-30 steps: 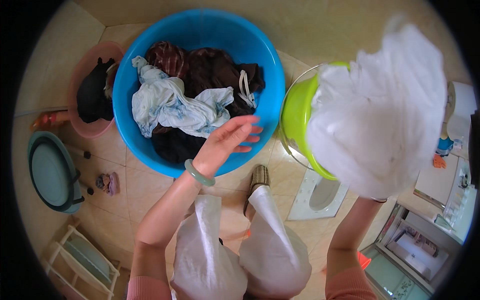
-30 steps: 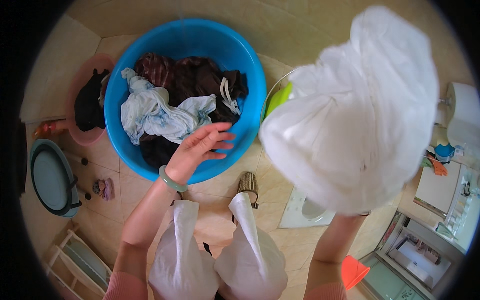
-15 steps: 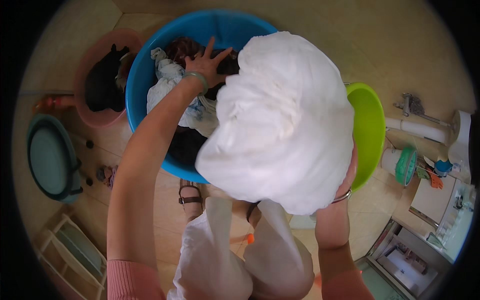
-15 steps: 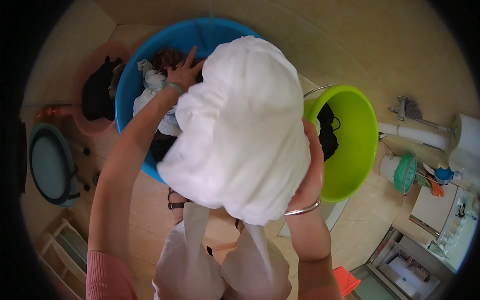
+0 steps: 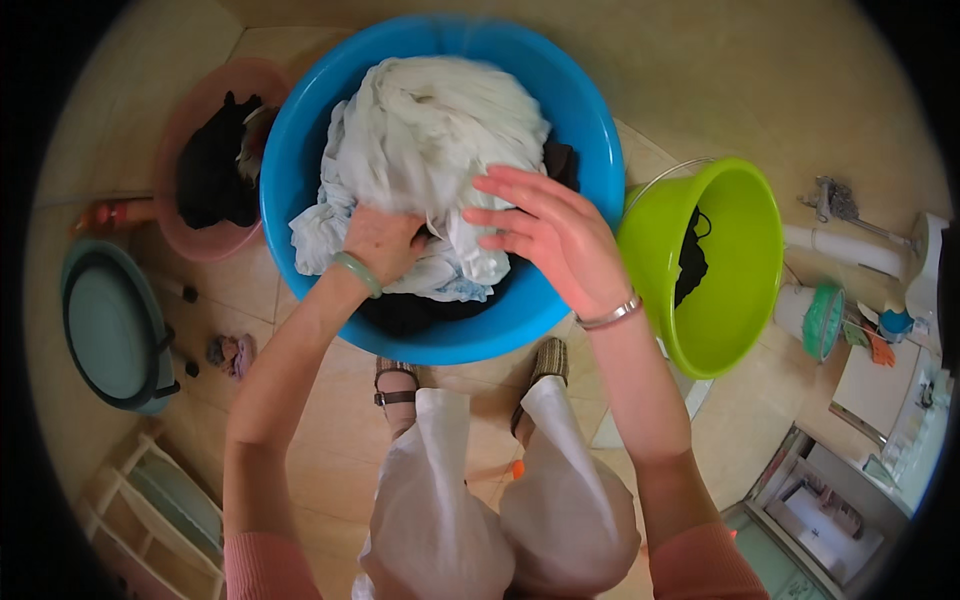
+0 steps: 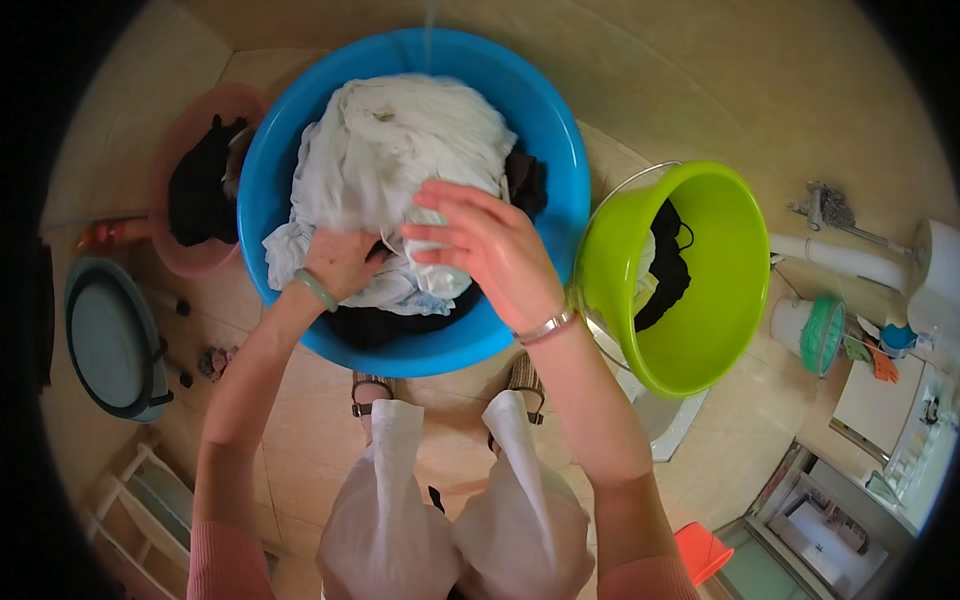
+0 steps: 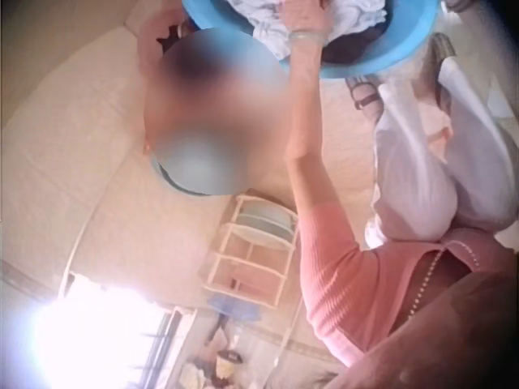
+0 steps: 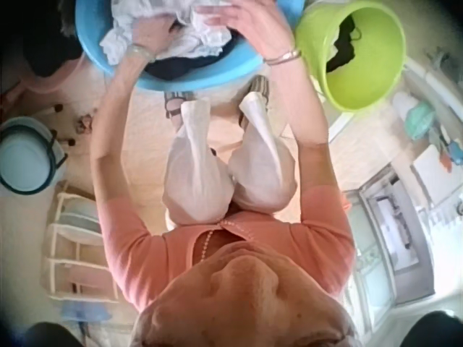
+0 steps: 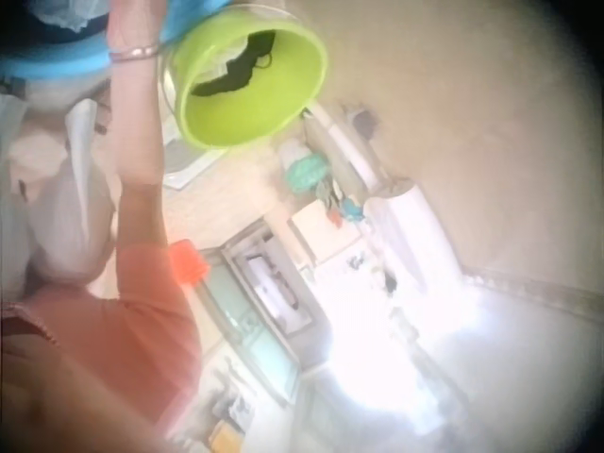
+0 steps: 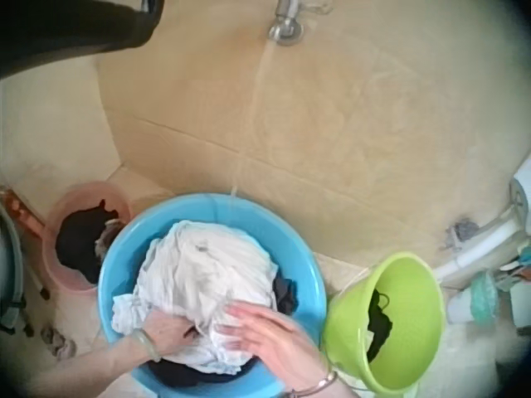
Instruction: The person transfers various clothes from a green bucket into a blue basin. They then fill the basin with water from a tap and proceed to hand-wash the clothes by scrubbing and wringing them individually.
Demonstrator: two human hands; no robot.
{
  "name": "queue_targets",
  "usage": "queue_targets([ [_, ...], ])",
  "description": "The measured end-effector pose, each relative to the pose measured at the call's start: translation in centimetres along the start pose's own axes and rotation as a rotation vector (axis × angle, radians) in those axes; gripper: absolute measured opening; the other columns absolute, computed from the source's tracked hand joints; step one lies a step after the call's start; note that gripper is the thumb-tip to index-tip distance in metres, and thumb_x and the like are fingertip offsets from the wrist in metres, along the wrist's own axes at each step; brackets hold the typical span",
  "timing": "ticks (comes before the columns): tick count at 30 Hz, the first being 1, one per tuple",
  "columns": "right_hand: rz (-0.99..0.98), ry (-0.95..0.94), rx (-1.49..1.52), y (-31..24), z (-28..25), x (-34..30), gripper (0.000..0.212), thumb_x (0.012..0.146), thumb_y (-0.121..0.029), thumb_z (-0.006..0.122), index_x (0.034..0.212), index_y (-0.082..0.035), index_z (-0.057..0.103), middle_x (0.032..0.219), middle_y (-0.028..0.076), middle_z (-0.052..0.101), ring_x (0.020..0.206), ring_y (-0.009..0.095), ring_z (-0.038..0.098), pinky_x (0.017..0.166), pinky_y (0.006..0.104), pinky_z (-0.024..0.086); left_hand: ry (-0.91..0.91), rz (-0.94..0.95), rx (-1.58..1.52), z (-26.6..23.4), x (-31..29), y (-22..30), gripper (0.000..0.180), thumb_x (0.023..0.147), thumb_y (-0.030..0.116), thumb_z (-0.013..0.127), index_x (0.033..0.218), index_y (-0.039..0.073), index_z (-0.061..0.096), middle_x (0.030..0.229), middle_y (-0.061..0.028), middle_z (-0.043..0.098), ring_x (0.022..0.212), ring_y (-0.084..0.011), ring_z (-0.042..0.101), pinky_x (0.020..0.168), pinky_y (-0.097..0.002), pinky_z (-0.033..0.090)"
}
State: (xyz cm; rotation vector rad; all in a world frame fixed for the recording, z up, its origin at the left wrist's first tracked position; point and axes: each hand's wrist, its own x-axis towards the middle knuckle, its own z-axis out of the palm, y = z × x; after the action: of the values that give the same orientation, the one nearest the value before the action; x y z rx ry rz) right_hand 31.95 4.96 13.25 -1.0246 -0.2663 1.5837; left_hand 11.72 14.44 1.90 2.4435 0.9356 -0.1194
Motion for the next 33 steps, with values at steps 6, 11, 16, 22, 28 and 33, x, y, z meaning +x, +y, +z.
queue_targets([
  [6, -0.511, 0.491, -0.456, -6.1, -7.7, -7.8, 0.027, 0.097, -0.016, 0.053, 0.117, 0.002, 0.061, 0.100, 0.012, 0.067, 0.073, 0.014, 0.062, 0.066, 0.0250, 0.049, 0.219, 0.146, 0.129, 0.4, -1.1, -0.7, 0.026, 0.073, 0.015, 0.067, 0.099, 0.012, 0.065, 0.099, -0.0038, 0.064, 0.098, -0.0287, 0.052, 0.087, -0.0441, 0.042],
  [11, -0.067, 0.853, -1.167, -8.9, -22.5, -9.5, 0.052, 0.085, -0.030, 0.069, 0.125, 0.000, 0.056, 0.109, 0.014, 0.065, 0.090, 0.020, 0.063, 0.079, 0.0287, 0.051, 0.223, 0.137, 0.158, 1.2, -0.8, 0.0, 0.017, 0.077, 0.016, 0.065, 0.093, 0.013, 0.066, 0.094, -0.0031, 0.063, 0.102, -0.0287, 0.050, 0.086, -0.0451, 0.040],
  [16, 0.108, 0.725, -1.544, -6.2, -26.7, -6.8, 0.087, 0.066, -0.045, 0.080, 0.135, -0.005, 0.045, 0.131, 0.022, 0.050, 0.114, 0.034, 0.053, 0.101, 0.0381, 0.041, 0.222, 0.138, 0.272, 1.7, -1.1, 0.6, 0.020, 0.077, 0.014, 0.063, 0.097, 0.013, 0.064, 0.097, -0.0049, 0.061, 0.102, -0.0295, 0.050, 0.084, -0.0440, 0.040],
  [22, 0.299, 0.672, -1.491, -6.5, -25.7, -5.3, 0.060, 0.062, -0.033, 0.077, 0.112, -0.006, 0.058, 0.117, 0.021, 0.056, 0.104, 0.033, 0.057, 0.091, 0.0386, 0.045, 0.328, 0.069, 0.329, 2.6, -2.1, 2.1, 0.031, 0.076, 0.006, 0.061, 0.107, 0.011, 0.063, 0.109, -0.0087, 0.061, 0.107, -0.0326, 0.051, 0.091, -0.0456, 0.040],
  [28, -0.137, 0.706, -1.228, -5.1, -25.6, -7.9, 0.029, 0.063, -0.019, 0.076, 0.083, -0.004, 0.062, 0.071, 0.003, 0.060, 0.064, 0.014, 0.054, 0.063, 0.0280, 0.045, 0.438, 0.061, 0.149, 2.7, -3.0, 2.9, 0.036, 0.078, -0.001, 0.060, 0.112, 0.009, 0.062, 0.123, -0.0141, 0.057, 0.114, -0.0352, 0.051, 0.102, -0.0484, 0.037],
  [33, -0.266, 0.762, -0.924, -4.9, -23.5, -12.4, 0.022, 0.064, -0.008, 0.073, 0.082, -0.004, 0.061, 0.076, 0.001, 0.058, 0.072, 0.012, 0.053, 0.065, 0.0244, 0.042, 0.538, 0.045, -0.093, 1.1, -3.6, 4.2, 0.029, 0.080, -0.003, 0.062, 0.106, 0.007, 0.066, 0.125, -0.0142, 0.056, 0.117, -0.0353, 0.052, 0.102, -0.0444, 0.039],
])
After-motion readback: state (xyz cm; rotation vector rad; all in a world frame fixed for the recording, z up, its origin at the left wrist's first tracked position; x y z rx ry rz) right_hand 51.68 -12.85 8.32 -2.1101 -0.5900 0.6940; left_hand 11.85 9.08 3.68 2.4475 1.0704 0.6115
